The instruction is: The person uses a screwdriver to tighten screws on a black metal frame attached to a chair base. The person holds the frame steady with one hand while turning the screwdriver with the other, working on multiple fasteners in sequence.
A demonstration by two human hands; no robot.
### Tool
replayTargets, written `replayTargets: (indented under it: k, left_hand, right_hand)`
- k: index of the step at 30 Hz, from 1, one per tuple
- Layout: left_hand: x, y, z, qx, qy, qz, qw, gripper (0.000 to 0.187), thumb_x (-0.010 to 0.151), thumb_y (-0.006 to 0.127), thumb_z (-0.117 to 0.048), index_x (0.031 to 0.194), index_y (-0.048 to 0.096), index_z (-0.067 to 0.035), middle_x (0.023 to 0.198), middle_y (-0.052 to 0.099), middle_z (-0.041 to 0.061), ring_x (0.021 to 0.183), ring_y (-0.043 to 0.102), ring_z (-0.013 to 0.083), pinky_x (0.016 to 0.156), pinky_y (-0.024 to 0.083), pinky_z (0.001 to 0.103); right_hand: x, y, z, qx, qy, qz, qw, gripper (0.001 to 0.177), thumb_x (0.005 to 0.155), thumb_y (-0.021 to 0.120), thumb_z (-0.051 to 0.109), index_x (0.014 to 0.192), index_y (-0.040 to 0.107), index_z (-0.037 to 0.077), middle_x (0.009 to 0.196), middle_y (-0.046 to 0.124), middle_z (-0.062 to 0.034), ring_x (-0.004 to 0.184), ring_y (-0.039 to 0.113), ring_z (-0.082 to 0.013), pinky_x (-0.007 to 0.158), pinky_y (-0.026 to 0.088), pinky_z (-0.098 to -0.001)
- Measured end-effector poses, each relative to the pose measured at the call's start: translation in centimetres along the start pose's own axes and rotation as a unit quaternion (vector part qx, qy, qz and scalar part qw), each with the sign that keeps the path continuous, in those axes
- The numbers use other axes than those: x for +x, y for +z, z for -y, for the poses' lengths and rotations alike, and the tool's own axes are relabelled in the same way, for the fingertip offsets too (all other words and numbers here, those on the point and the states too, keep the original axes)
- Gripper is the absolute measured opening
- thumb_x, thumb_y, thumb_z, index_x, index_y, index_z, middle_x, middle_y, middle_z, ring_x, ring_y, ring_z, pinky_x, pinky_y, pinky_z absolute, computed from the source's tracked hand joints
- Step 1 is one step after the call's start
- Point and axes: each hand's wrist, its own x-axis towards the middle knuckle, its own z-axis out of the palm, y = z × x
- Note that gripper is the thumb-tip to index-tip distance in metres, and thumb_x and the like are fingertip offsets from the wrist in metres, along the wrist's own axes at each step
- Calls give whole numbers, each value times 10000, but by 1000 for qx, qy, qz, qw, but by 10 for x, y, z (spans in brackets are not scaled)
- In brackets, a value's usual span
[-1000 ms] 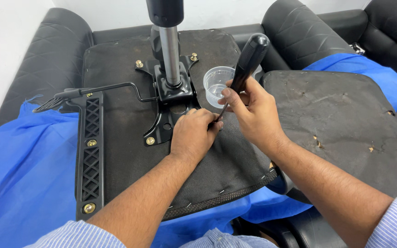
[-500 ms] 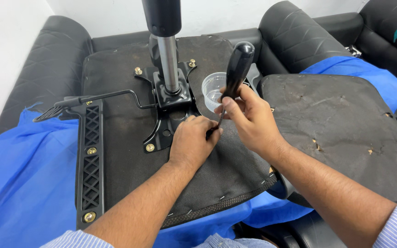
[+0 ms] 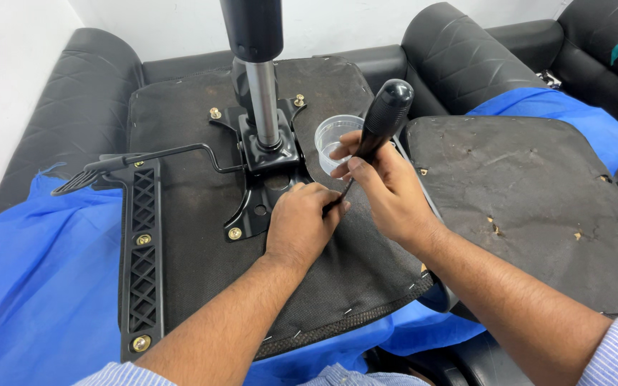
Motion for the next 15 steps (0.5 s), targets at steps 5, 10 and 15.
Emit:
replayTargets:
  k: [5, 10, 15]
  left_hand:
    - [0, -1, 0, 2, 1, 3, 1000, 221, 896, 758, -288, 996, 792, -94, 920, 748, 5, 902, 678, 192, 871, 549, 388]
    - [-1, -2, 0, -13, -23, 17, 1000, 224, 895, 761, -298, 981, 790, -94, 926, 749, -1, 914, 677, 181, 877, 556, 369]
    - [0, 0, 1, 0, -11, 5, 1000, 220, 899, 756, -293, 976, 798, -92, 935, 751, 12, 939, 676, 197, 889, 547, 390]
  right_hand:
    - [1, -1, -3, -44, 24, -6, 999, 193, 1042, 623, 167, 1177, 606, 31, 1055, 711, -66, 988, 729, -135, 897, 626, -317]
    - [3, 5, -4, -33, 24, -25, 999, 222, 1027, 661, 183, 1163, 604, 17, 1017, 703, -65, 934, 726, -134, 849, 624, -312]
    - [3, -1, -1, 14, 33, -10, 999, 303, 1061, 490, 176, 1333, 568, 66, 1145, 698, -43, 1009, 703, -134, 895, 592, -298]
